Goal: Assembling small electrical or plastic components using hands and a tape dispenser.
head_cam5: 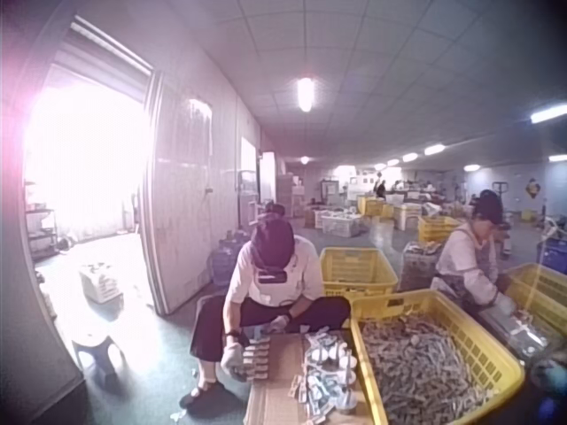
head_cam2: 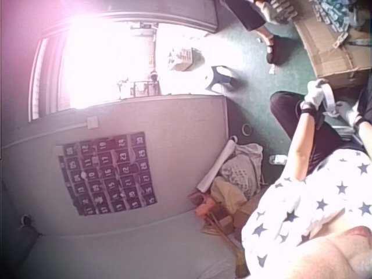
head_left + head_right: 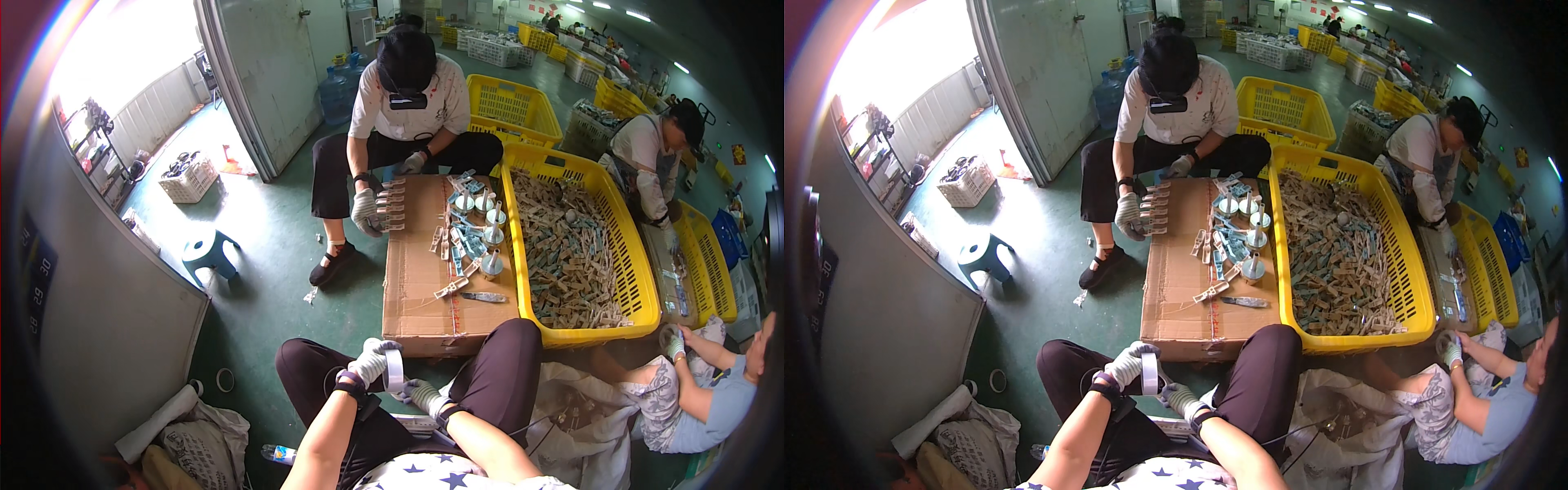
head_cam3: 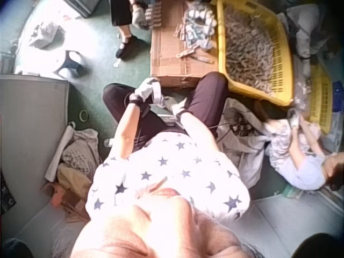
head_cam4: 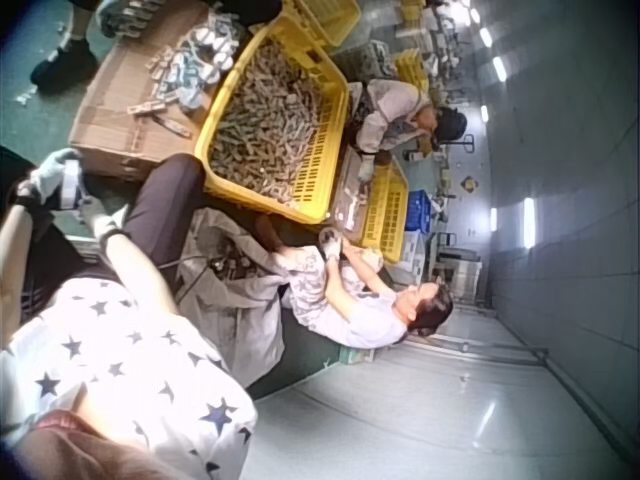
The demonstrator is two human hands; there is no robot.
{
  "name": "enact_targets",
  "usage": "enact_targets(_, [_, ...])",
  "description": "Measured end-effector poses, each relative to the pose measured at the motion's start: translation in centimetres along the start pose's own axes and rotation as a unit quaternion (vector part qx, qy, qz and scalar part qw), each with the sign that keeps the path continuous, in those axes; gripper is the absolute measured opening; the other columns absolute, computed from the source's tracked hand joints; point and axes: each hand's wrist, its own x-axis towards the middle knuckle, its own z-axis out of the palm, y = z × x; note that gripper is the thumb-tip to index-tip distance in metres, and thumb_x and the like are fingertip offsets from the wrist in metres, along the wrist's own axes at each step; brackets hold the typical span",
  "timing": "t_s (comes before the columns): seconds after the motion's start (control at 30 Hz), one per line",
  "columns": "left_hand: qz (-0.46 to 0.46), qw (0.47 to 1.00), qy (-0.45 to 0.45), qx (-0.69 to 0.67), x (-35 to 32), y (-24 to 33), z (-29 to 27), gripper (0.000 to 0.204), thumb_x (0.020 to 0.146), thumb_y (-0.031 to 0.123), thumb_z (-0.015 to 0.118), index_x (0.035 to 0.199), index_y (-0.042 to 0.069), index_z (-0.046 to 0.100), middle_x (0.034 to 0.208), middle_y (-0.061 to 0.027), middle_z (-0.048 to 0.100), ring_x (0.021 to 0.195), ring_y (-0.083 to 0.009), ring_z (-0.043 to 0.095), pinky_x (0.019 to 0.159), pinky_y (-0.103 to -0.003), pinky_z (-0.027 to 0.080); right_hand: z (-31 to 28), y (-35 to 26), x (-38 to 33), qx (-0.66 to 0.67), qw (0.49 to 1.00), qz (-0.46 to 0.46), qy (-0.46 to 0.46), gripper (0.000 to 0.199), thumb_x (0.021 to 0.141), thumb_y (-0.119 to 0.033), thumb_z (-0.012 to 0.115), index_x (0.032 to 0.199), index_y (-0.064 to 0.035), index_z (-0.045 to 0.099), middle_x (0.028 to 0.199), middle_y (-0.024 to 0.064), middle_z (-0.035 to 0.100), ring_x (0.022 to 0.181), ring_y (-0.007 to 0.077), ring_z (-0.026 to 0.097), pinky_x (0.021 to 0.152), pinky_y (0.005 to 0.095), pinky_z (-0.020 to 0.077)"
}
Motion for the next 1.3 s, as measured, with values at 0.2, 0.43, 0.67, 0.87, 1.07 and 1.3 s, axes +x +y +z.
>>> enact_targets(0.2, [-0.034, 0.998, -0.006, -0.052, 0.5, -0.2, -0.1, 0.022, 0.084, 0.006, 0.070, 0.106, 0.007, 0.067, 0.100, -0.0035, 0.068, 0.093, -0.0155, 0.062, 0.084, -0.029, 0.050, 0.1, 0.0, 0.2, -0.012, 1.000, 0.008, 0.001, 0.011, 0.095, -0.008, 0.058, 0.102, 0.0004, 0.061, 0.087, 0.0102, 0.067, 0.063, 0.0140, 0.061, 0.059, 0.0251, 0.0521])
enact_targets(0.43, [-0.061, 0.995, -0.002, -0.079, 0.1, -0.1, -0.1, 0.020, 0.085, 0.006, 0.068, 0.106, 0.007, 0.067, 0.099, -0.0032, 0.068, 0.093, -0.0146, 0.062, 0.083, -0.030, 0.050, 0.2, 0.1, 0.1, -0.006, 1.000, -0.004, 0.000, 0.015, 0.096, -0.013, 0.057, 0.099, 0.0001, 0.062, 0.082, 0.0084, 0.066, 0.061, 0.0136, 0.059, 0.057, 0.0265, 0.0508])
enact_targets(0.67, [-0.019, 1.000, -0.002, -0.017, 0.0, 0.3, 0.1, 0.018, 0.086, 0.007, 0.068, 0.104, 0.006, 0.068, 0.097, -0.0036, 0.069, 0.091, -0.0147, 0.062, 0.083, -0.030, 0.050, -0.2, 0.6, 0.4, -0.003, 1.000, -0.020, -0.003, 0.018, 0.097, -0.017, 0.057, 0.100, 0.0001, 0.062, 0.081, 0.0076, 0.064, 0.059, 0.0138, 0.058, 0.055, 0.0274, 0.0512])
enact_targets(0.87, [0.007, 1.000, 0.000, -0.025, 0.0, -0.7, -0.3, 0.018, 0.086, 0.008, 0.068, 0.104, 0.006, 0.068, 0.097, -0.0037, 0.068, 0.091, -0.0148, 0.062, 0.083, -0.029, 0.050, 0.3, -0.1, 0.0, -0.003, 1.000, 0.001, -0.015, 0.014, 0.096, -0.012, 0.057, 0.101, 0.0001, 0.063, 0.089, 0.0103, 0.068, 0.065, 0.0139, 0.061, 0.061, 0.0251, 0.0525])
enact_targets(1.07, [-0.055, 0.996, 0.000, -0.065, 0.0, 0.6, 0.2, 0.018, 0.086, 0.007, 0.068, 0.104, 0.006, 0.067, 0.097, -0.0032, 0.068, 0.090, -0.0146, 0.062, 0.082, -0.029, 0.051, -0.2, 0.7, 0.8, -0.019, 1.000, -0.006, 0.001, 0.012, 0.095, -0.010, 0.058, 0.100, 0.0001, 0.062, 0.089, 0.0110, 0.068, 0.066, 0.0154, 0.062, 0.062, 0.0258, 0.0531])
enact_targets(1.3, [-0.059, 0.996, 0.002, -0.072, 0.2, 0.2, 0.1, 0.017, 0.087, 0.008, 0.068, 0.104, 0.006, 0.067, 0.096, -0.0033, 0.068, 0.089, -0.0145, 0.062, 0.080, -0.029, 0.051, -0.1, 1.2, 1.0, -0.012, 1.000, -0.021, 0.002, 0.022, 0.098, -0.020, 0.055, 0.104, 0.0001, 0.063, 0.082, 0.0077, 0.065, 0.059, 0.0133, 0.059, 0.056, 0.0275, 0.0506])
